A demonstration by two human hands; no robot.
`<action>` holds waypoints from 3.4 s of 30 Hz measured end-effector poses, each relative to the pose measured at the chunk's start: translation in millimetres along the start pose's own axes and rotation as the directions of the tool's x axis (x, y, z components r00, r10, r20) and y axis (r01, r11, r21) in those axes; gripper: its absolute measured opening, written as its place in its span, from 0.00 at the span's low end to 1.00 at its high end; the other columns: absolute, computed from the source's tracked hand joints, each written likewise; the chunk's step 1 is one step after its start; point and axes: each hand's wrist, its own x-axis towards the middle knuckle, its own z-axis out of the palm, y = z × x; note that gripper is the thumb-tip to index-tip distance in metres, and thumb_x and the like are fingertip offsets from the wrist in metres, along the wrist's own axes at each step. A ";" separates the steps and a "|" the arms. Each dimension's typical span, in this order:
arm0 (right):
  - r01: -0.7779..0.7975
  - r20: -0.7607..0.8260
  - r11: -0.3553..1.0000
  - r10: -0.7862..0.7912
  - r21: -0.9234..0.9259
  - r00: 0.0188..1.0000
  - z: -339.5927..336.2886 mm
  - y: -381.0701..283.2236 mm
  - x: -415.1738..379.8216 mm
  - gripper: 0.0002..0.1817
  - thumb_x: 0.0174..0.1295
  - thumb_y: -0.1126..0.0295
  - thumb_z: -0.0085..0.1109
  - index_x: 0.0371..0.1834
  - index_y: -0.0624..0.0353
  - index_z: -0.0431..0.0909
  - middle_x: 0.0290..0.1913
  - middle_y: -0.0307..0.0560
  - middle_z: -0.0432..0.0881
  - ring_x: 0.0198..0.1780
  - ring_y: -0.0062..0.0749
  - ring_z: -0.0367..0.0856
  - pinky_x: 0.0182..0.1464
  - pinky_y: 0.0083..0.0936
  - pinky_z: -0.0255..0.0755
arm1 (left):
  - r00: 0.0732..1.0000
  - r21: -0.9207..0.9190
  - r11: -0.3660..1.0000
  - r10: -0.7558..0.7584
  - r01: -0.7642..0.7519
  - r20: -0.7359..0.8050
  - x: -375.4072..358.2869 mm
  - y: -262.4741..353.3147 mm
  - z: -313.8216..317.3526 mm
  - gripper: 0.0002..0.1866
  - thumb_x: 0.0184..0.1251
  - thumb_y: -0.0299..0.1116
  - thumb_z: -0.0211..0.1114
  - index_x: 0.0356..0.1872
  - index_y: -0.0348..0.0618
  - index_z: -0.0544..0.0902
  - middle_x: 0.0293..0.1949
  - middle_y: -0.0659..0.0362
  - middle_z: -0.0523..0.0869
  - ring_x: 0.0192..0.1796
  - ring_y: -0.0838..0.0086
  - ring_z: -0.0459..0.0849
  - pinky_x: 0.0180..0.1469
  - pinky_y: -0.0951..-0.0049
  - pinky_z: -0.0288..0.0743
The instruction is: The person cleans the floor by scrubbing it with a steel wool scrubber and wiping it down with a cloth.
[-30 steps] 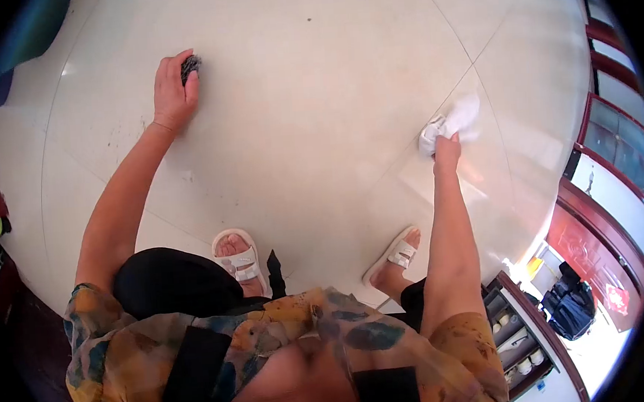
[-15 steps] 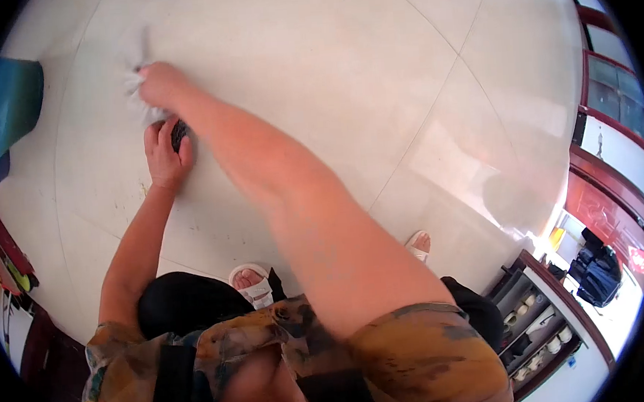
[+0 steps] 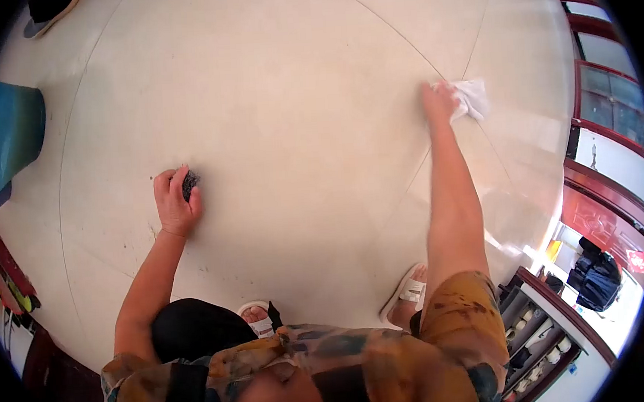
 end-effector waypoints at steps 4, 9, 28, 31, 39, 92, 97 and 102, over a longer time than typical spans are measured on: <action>0.307 -0.454 0.948 -0.238 0.085 0.859 -17.1 -186.8 0.2 0.21 0.51 0.57 0.55 0.42 0.60 0.80 0.49 0.57 0.78 0.57 0.50 0.70 0.63 0.46 0.56 | 1.000 -0.010 1.000 -0.001 0.001 -0.006 1.2 -2.6 3.0 0.26 0.52 0.35 0.64 0.56 0.48 0.74 0.46 0.50 0.73 0.47 0.54 0.72 0.50 0.57 0.69; 0.822 -0.717 0.447 -0.436 0.353 0.544 -19.2 -383.0 -141.4 0.18 0.41 0.76 0.53 0.39 0.59 0.80 0.46 0.52 0.80 0.53 0.46 0.74 0.55 0.41 0.67 | 1.000 -0.010 1.000 0.001 -0.001 -0.015 -1.5 -1.6 3.5 0.25 0.52 0.35 0.63 0.55 0.47 0.74 0.46 0.49 0.73 0.47 0.54 0.72 0.51 0.57 0.69; 0.300 -0.324 0.832 -0.155 0.466 0.933 17.8 6.4 -147.7 0.24 0.48 0.79 0.52 0.53 0.64 0.75 0.51 0.53 0.77 0.55 0.42 0.74 0.58 0.34 0.67 | 0.998 0.045 0.998 0.047 -0.045 -0.039 1.4 7.4 6.3 0.22 0.59 0.32 0.59 0.56 0.46 0.72 0.46 0.51 0.75 0.49 0.57 0.72 0.51 0.59 0.69; 0.385 -0.305 0.575 -0.235 0.722 0.923 -8.3 -103.2 -316.2 0.20 0.44 0.82 0.44 0.43 0.61 0.78 0.44 0.53 0.80 0.52 0.47 0.75 0.58 0.36 0.66 | 0.997 0.060 0.996 0.069 -0.066 -0.045 4.0 12.5 3.5 0.22 0.59 0.33 0.59 0.56 0.45 0.72 0.45 0.51 0.75 0.49 0.57 0.72 0.51 0.59 0.70; -0.044 0.326 0.417 -0.637 0.908 0.699 -29.9 -93.9 -547.5 0.08 0.44 0.77 0.61 0.27 0.49 0.81 0.36 0.45 0.79 0.44 0.45 0.77 0.44 0.34 0.71 | 0.999 0.037 0.999 0.013 -0.012 -0.042 -0.4 12.8 2.3 0.22 0.58 0.32 0.58 0.56 0.44 0.72 0.46 0.49 0.74 0.50 0.55 0.73 0.53 0.57 0.69; 0.290 -0.271 0.392 -0.104 0.873 0.957 24.8 314.2 -558.3 0.29 0.47 0.81 0.56 0.58 0.55 0.75 0.47 0.45 0.77 0.50 0.34 0.76 0.55 0.27 0.70 | 0.776 0.084 0.900 -0.413 0.428 0.476 -255.8 233.1 -186.4 0.14 0.68 0.31 0.56 0.54 0.48 0.75 0.34 0.66 0.76 0.30 0.86 0.72 0.31 0.85 0.68; -0.172 0.015 0.881 0.184 0.440 0.983 65.6 458.0 -540.5 0.31 0.48 0.69 0.58 0.61 0.51 0.72 0.50 0.54 0.78 0.54 0.48 0.76 0.55 0.38 0.71 | 0.555 0.137 0.908 -0.356 0.396 0.752 -271.6 259.5 -184.7 0.14 0.67 0.30 0.55 0.53 0.48 0.75 0.26 0.69 0.73 0.23 0.86 0.69 0.25 0.83 0.64; 0.132 -0.141 0.727 -0.049 0.674 0.989 65.9 286.5 -670.5 0.21 0.51 0.74 0.53 0.52 0.55 0.76 0.44 0.51 0.76 0.45 0.49 0.76 0.46 0.41 0.72 | 0.456 0.152 0.877 -0.377 0.456 0.806 -298.9 261.2 -194.2 0.15 0.68 0.30 0.54 0.54 0.45 0.73 0.33 0.68 0.74 0.31 0.86 0.69 0.34 0.84 0.66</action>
